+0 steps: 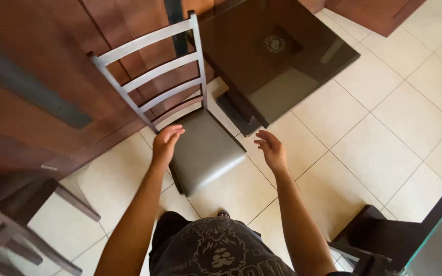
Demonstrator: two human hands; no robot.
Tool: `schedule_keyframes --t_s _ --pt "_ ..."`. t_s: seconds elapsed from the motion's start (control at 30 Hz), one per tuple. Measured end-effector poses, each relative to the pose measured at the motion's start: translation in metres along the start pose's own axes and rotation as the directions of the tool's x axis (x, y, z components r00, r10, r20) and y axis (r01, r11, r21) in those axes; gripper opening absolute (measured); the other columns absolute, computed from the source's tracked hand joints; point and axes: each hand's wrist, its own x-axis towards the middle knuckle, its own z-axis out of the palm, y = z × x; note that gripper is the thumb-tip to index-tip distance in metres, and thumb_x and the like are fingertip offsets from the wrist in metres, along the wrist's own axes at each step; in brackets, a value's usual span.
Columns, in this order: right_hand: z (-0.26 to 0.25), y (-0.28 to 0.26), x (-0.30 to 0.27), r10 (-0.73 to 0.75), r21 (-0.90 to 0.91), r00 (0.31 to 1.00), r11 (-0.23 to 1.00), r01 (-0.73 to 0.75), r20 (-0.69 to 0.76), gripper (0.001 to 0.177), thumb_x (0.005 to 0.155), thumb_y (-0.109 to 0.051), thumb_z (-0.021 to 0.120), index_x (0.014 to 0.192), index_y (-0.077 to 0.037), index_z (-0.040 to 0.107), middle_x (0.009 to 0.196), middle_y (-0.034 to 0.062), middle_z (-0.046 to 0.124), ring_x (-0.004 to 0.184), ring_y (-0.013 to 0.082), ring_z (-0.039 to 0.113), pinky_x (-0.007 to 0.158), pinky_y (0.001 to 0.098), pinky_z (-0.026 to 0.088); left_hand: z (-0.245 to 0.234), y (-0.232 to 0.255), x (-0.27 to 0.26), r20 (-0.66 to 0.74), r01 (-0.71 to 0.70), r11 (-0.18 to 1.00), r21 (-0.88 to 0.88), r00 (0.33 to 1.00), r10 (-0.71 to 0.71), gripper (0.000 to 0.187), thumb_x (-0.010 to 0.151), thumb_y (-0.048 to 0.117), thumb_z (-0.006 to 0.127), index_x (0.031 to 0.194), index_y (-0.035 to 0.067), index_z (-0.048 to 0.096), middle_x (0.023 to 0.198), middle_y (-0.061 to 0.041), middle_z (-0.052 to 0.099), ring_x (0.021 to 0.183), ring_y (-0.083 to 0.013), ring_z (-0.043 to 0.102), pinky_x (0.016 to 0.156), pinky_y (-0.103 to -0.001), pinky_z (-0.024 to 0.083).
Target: Moving chairs from around the room to a specific square table.
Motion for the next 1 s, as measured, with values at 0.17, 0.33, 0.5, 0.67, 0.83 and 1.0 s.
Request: schedule_keyframes --t_s 0.17,0.33,0.5,0.67,0.83,1.0 --pt "0.008 0.029 0.023 0.048 -0.009 0.996 0.999 -0.049 -0.078 0.038 0.098 -0.004 0.053 0.136 0.000 0.058 0.129 0.0134 0.070 0.108 0.0210 0.073 0.087 0.0330 0.057 -0.028 0.011 0.082 -0.008 -0.015 0.984 0.177 1.000 0.017 0.033 0.101 0.017 0.063 0.131 0.003 0.062 0.123 -0.012 0.071 0.117 -0.0215 0.066 0.107 -0.037 0.048" --pt "0.042 0.043 0.023 0.109 -0.019 0.957 0.993 -0.118 -0.269 0.037 0.098 -0.004 0.053 0.134 0.001 0.060 0.125 0.0131 0.072 0.104 0.0209 0.073 0.084 0.0330 0.057 -0.073 -0.006 0.188 0.088 -0.144 0.989 0.033 0.986 0.141 0.053 0.098 0.010 0.062 0.148 0.006 0.045 0.137 -0.016 0.062 0.127 -0.0260 0.059 0.112 -0.041 0.046" --pt "0.109 0.066 0.027 0.172 0.053 0.889 0.985 -0.165 -0.423 0.039 0.097 -0.002 0.050 0.134 0.000 0.062 0.123 0.0113 0.073 0.102 0.0196 0.072 0.085 0.0328 0.057 -0.141 -0.024 0.304 0.199 -0.416 0.677 0.607 0.905 0.377 0.060 0.092 0.017 0.073 0.146 0.006 0.049 0.145 -0.020 0.057 0.138 -0.0335 0.051 0.119 -0.048 0.038" --pt "0.189 0.030 0.025 0.251 0.004 0.866 0.961 -0.276 -0.433 0.037 0.096 -0.006 0.059 0.132 -0.001 0.063 0.121 0.0110 0.074 0.104 0.0181 0.073 0.090 0.0318 0.057 -0.171 0.021 0.370 0.349 -0.366 0.276 0.889 0.931 0.109 0.073 0.090 0.031 0.075 0.150 0.004 0.044 0.148 -0.029 0.049 0.135 -0.0477 0.043 0.109 -0.062 0.037" --pt "0.237 0.034 0.025 0.251 -0.049 0.854 0.951 -0.306 -0.456 0.035 0.095 -0.008 0.062 0.130 -0.003 0.066 0.117 0.0114 0.077 0.102 0.0187 0.074 0.090 0.0322 0.058 -0.191 -0.016 0.433 0.420 -0.328 0.316 0.890 0.860 -0.289 0.072 0.093 0.040 0.074 0.147 0.002 0.045 0.137 -0.026 0.062 0.125 -0.0405 0.059 0.105 -0.053 0.048" --pt "0.262 0.045 0.016 0.293 -0.064 0.862 0.935 -0.348 -0.414 0.036 0.095 -0.009 0.062 0.131 -0.005 0.065 0.118 0.0114 0.076 0.108 0.0191 0.073 0.093 0.0325 0.059 -0.189 0.000 0.449 0.449 -0.170 0.473 0.865 0.684 -0.575 0.077 0.092 0.040 0.069 0.139 -0.010 0.035 0.100 -0.022 0.077 0.082 -0.0240 0.077 0.088 -0.044 0.052"
